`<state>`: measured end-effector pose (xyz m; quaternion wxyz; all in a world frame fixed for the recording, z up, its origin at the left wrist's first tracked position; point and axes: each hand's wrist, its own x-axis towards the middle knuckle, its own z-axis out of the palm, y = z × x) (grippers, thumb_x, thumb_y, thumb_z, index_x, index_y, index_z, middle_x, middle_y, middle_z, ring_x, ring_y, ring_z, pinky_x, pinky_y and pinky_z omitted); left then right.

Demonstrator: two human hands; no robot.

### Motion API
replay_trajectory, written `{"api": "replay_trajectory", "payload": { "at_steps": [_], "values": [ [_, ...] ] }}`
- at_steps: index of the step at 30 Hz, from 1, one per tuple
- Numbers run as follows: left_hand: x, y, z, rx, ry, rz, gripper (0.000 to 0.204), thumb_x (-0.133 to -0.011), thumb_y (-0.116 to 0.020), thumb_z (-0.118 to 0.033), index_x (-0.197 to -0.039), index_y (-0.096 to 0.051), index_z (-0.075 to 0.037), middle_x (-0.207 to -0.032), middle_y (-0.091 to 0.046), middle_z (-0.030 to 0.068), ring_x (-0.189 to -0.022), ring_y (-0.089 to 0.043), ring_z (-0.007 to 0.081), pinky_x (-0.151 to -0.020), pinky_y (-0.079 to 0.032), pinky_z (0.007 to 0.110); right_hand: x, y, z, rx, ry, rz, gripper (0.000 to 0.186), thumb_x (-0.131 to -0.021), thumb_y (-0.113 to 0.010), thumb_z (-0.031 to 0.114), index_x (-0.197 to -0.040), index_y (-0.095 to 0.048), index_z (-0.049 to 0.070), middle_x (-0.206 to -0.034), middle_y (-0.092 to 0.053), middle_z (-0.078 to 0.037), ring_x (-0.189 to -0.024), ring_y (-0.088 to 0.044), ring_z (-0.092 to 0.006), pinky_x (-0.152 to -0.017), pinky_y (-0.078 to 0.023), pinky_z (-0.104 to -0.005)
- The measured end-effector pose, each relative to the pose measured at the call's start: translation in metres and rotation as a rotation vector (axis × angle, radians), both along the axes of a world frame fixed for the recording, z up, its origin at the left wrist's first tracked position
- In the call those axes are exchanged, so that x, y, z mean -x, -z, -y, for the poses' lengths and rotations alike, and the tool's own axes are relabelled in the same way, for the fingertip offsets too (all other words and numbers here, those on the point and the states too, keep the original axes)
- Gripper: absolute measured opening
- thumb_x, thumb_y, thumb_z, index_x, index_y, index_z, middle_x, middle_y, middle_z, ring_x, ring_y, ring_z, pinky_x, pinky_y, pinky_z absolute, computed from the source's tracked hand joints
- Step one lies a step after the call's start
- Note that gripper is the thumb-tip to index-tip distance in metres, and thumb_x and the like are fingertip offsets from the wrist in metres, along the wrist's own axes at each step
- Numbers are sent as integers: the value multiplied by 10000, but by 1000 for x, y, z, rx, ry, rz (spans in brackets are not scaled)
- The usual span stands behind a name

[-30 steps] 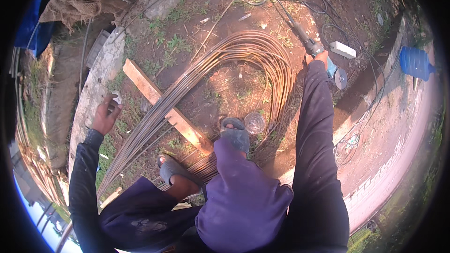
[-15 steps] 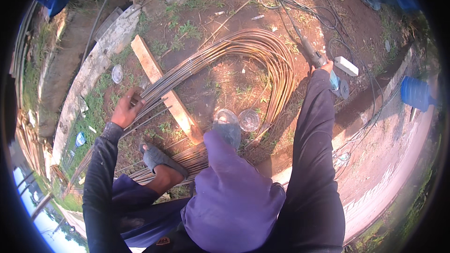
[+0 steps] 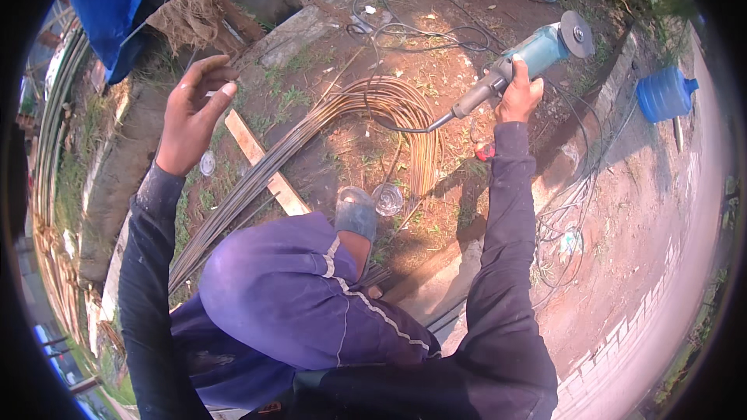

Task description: The person aligns a bundle of metal rods on a wooden plank and uses an angle grinder to cut them. The person adjusts the rods and the grinder multiple times to complete the cuts.

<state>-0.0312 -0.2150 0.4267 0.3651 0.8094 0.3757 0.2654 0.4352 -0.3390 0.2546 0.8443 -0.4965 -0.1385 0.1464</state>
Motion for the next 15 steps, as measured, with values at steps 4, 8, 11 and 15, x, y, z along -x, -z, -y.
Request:
{"api": "replay_trajectory", "payload": {
  "at_steps": [4,8,11,15],
  "values": [
    [-98,-50,44,-77,261,212,556,-966,-669,-246,-1385,-484,68,-1319,-611,172,-1213,-593,229,-1010,-484,314,55,-155,11,100,-4,583,461,-840,-801,254,-1062,-543,-58,-972,-642,-153,-798,-700,-228,-578,-596,-348],
    [-138,-99,75,66,261,364,896,-889,-736,-437,-1419,-332,162,-1412,-469,283,-1316,-490,302,-1078,-422,353,134,-276,30,269,287,1195,464,-821,-804,257,-1105,-582,-35,-975,-660,-111,-868,-698,-241,-731,-567,-394],
    [-133,-110,87,318,443,677,748,-918,-718,-412,-1356,-436,125,-1300,-544,181,-1211,-529,206,-1025,-422,314,186,-308,42,120,286,1306,588,-761,-798,225,-1259,-567,13,-1096,-659,-229,-978,-661,-354,-845,-522,-434],
    [-103,-84,86,509,320,947,501,-924,-724,-322,-1273,-576,6,-1166,-660,91,-1076,-624,165,-938,-503,318,265,-277,35,420,186,1495,597,-756,-778,195,-1256,-503,19,-1065,-619,-195,-928,-659,-372,-778,-548,-439]
  ]
}}
